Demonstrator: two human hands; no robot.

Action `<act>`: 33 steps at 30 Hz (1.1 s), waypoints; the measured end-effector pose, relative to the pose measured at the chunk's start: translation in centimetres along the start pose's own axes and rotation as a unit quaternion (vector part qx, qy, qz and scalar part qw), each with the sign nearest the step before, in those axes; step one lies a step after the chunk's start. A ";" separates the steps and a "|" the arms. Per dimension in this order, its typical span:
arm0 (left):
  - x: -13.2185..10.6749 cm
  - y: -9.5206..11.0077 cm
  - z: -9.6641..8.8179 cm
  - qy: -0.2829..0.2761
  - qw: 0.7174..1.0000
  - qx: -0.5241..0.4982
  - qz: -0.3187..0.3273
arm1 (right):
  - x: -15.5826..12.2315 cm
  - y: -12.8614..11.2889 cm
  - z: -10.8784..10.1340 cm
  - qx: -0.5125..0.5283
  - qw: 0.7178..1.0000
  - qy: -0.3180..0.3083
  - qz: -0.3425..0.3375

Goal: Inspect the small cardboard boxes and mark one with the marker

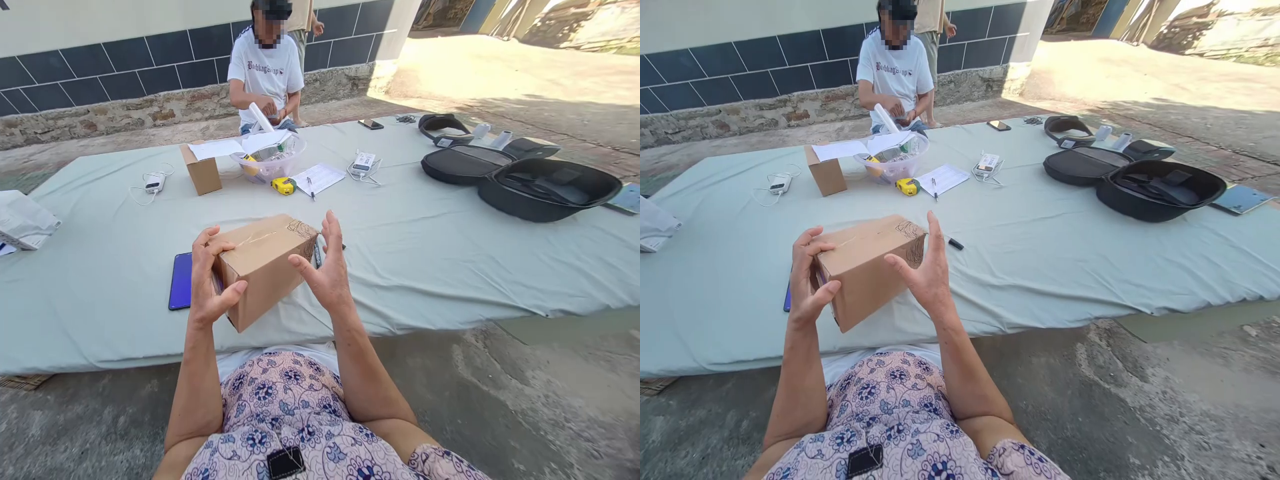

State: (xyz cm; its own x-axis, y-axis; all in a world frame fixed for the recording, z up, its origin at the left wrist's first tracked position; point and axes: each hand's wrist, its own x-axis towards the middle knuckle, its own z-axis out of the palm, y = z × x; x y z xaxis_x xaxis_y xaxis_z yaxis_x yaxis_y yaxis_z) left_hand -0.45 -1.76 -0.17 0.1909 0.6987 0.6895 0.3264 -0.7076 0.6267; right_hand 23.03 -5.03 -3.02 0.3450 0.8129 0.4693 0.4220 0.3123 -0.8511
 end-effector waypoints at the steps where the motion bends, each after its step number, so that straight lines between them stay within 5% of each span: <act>1: 0.0 0.0 0.0 -0.002 1.000 -0.004 0.002 | 0.0 0.0 0.2 0.004 1.000 -0.001 0.008; 7: 0.1 -0.3 -0.5 0.008 0.998 -0.053 -0.026 | 0.3 0.3 0.0 0.084 0.993 0.057 0.067; 11: 0.0 -0.8 -0.7 0.018 0.984 -0.137 -0.114 | 0.8 0.7 -0.8 0.125 0.988 0.055 0.076; 15: -0.1 -0.5 -0.6 0.029 0.943 -0.235 -0.235 | 0.9 0.7 -1.1 0.127 0.989 0.047 0.065; 23: 0.1 0.1 0.0 0.067 0.854 -0.367 -0.363 | 0.4 -0.8 -1.9 0.128 0.991 -0.004 0.038; 28: 0.1 0.1 0.1 0.092 0.814 -0.425 -0.384 | 0.5 -1.6 -2.3 0.156 0.987 -0.020 0.029; 33: 0.1 -0.6 0.5 0.174 0.813 -0.453 -0.323 | 0.4 -1.5 -2.2 0.224 0.974 -0.017 0.039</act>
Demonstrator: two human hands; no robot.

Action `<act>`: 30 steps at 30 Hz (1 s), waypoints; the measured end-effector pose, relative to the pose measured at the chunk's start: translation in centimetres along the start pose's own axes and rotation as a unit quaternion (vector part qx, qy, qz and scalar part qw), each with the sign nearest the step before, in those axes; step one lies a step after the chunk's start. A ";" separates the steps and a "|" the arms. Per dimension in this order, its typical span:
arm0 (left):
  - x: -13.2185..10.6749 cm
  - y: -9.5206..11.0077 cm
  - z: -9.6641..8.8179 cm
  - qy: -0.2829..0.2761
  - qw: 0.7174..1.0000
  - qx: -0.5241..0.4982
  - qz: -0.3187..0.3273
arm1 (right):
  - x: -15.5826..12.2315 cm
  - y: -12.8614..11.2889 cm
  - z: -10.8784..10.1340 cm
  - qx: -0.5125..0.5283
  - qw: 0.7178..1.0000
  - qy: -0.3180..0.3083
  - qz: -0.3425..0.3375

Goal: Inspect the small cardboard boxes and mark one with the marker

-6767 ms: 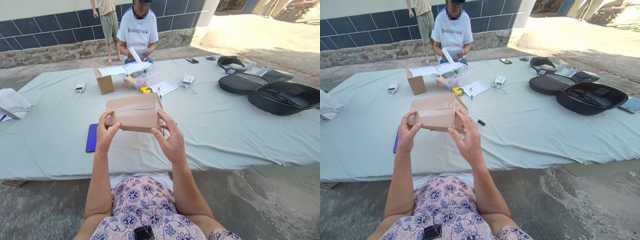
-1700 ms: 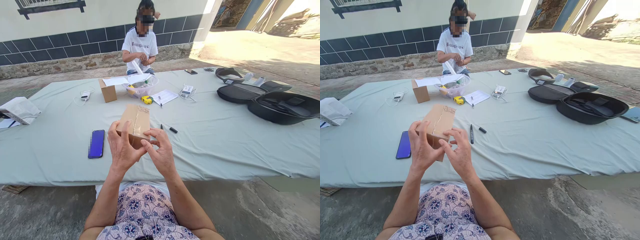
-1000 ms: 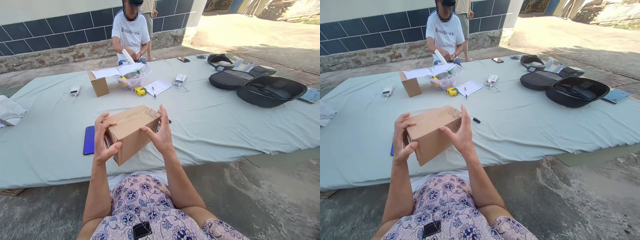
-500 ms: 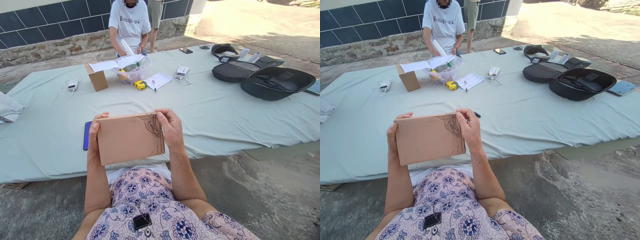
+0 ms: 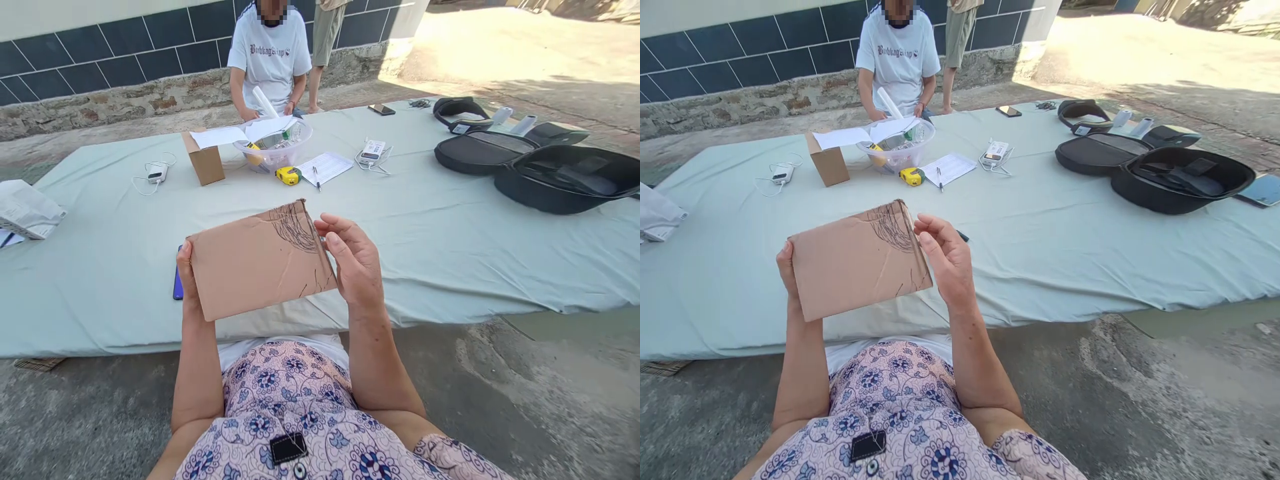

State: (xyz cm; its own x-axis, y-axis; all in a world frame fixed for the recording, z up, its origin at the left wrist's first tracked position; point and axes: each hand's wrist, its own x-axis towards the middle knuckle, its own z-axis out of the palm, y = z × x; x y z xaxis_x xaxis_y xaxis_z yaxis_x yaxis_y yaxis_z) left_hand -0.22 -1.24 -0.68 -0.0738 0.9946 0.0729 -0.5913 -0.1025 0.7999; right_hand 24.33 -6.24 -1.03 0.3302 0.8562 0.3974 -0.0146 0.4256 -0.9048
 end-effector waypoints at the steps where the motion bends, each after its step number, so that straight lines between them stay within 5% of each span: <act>1: 0.2 -0.2 0.0 0.005 1.000 -0.017 0.016 | 0.0 0.2 -0.1 0.004 1.000 0.006 0.001; 7: 0.8 -1.7 0.6 0.052 0.987 -0.114 0.105 | 0.1 2.3 -0.4 -0.019 0.999 -0.002 0.049; 11: 0.2 -3.0 1.8 0.064 0.984 -0.141 0.089 | -0.2 3.3 1.1 0.020 0.991 -0.068 0.116; 15: -0.4 -4.0 2.8 0.065 0.985 -0.151 0.059 | -1.1 2.5 3.0 0.067 0.989 -0.086 0.098; 23: 1.0 -4.9 1.6 0.117 0.991 -0.035 -0.046 | -0.7 2.2 2.5 -0.019 0.998 -0.020 0.054; 27: 1.5 -5.1 1.1 0.187 0.982 -0.011 0.004 | -0.7 2.8 2.2 -0.035 0.996 -0.038 0.075; 30: 1.2 -4.8 1.2 0.167 0.985 0.004 0.032 | -0.8 2.8 2.3 -0.050 0.992 -0.065 0.097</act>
State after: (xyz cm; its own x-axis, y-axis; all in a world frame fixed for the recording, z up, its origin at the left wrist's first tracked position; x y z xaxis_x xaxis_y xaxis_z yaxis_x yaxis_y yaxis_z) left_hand 3.53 0.42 -3.71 -0.3710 0.9255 -0.0763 -0.5709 -0.1625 0.8048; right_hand 21.83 -5.08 -3.54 0.2056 0.9525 0.2246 0.0297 0.2233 -0.9743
